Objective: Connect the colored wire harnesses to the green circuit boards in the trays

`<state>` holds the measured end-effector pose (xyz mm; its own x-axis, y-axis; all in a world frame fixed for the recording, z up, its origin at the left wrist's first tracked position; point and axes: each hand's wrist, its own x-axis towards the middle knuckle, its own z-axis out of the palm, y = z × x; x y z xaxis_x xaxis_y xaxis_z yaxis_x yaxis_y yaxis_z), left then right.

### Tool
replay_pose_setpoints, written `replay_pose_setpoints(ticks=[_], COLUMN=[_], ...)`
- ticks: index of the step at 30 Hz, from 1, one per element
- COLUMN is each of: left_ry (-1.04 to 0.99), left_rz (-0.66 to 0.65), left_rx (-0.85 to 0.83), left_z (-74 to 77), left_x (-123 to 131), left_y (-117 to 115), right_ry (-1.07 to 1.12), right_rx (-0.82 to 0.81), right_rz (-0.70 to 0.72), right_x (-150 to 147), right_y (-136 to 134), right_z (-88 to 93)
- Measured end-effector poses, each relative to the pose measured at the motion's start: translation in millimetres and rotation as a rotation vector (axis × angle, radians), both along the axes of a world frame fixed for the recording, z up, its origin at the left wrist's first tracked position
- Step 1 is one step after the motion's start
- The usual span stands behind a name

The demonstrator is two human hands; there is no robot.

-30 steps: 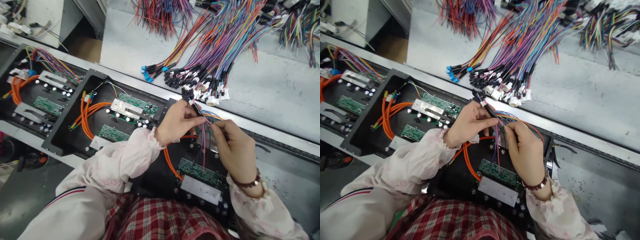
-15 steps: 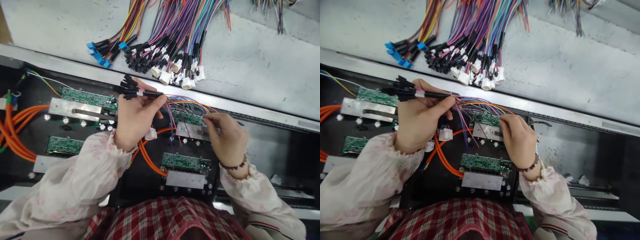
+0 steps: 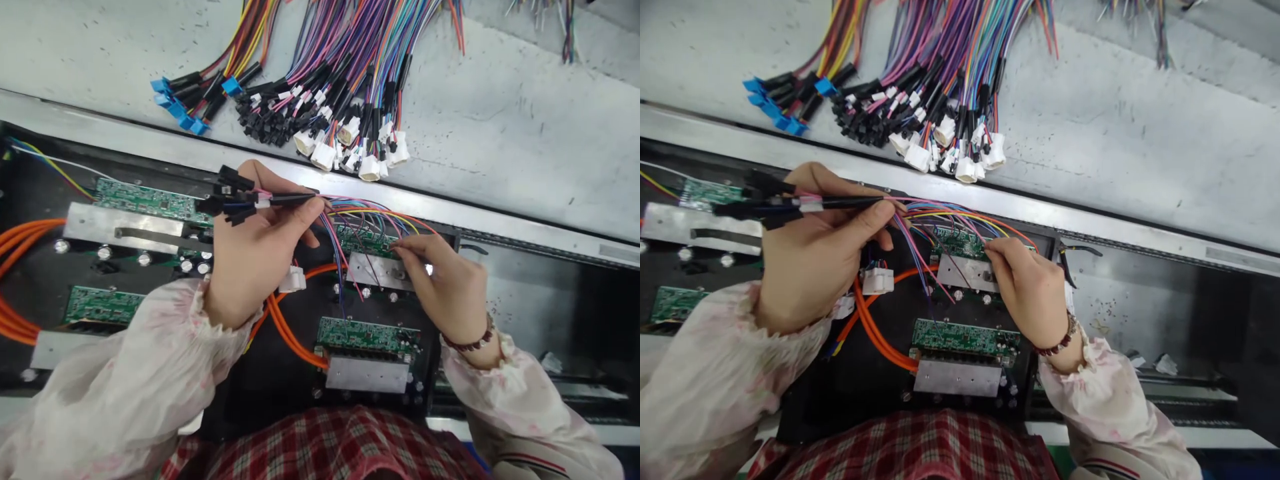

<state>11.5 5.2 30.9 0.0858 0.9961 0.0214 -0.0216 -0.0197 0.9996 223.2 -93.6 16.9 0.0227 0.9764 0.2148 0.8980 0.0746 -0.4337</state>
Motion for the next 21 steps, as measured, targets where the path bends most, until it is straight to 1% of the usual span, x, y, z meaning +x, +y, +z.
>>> replay_pose_setpoints(ticks=[3,6,11,17,21], left_ry=[0.102,0.097,0.100,0.136,0.105], left_rz=[0.025,0.039,0.027,0.012,0.045], left_rx=[-0.069,-0.111,-0.113,-0.092,-0.094], left_z=[6.5,9.6,7.6,7.6,7.8], left_x=[0.7,1.7,0.2,-0.4,2.8], left_y=[0.0,0.0,0.8,1.2,-0.1], right_ry=[0.001,0.021,0.047,0.029,-0.006], right_rx=[-0.027,-0.043,-0.060,-0.084,-0.116], right_rz=[0.012,0.020,0.019,0.052,0.042], right_x=[2.4,3.6,3.4,3.4,2.4], right_y=[0.2,-0.2,0.2,3.1,1.1], right_z=[-2.6,-2.1,-2.1,-4.0,4.0])
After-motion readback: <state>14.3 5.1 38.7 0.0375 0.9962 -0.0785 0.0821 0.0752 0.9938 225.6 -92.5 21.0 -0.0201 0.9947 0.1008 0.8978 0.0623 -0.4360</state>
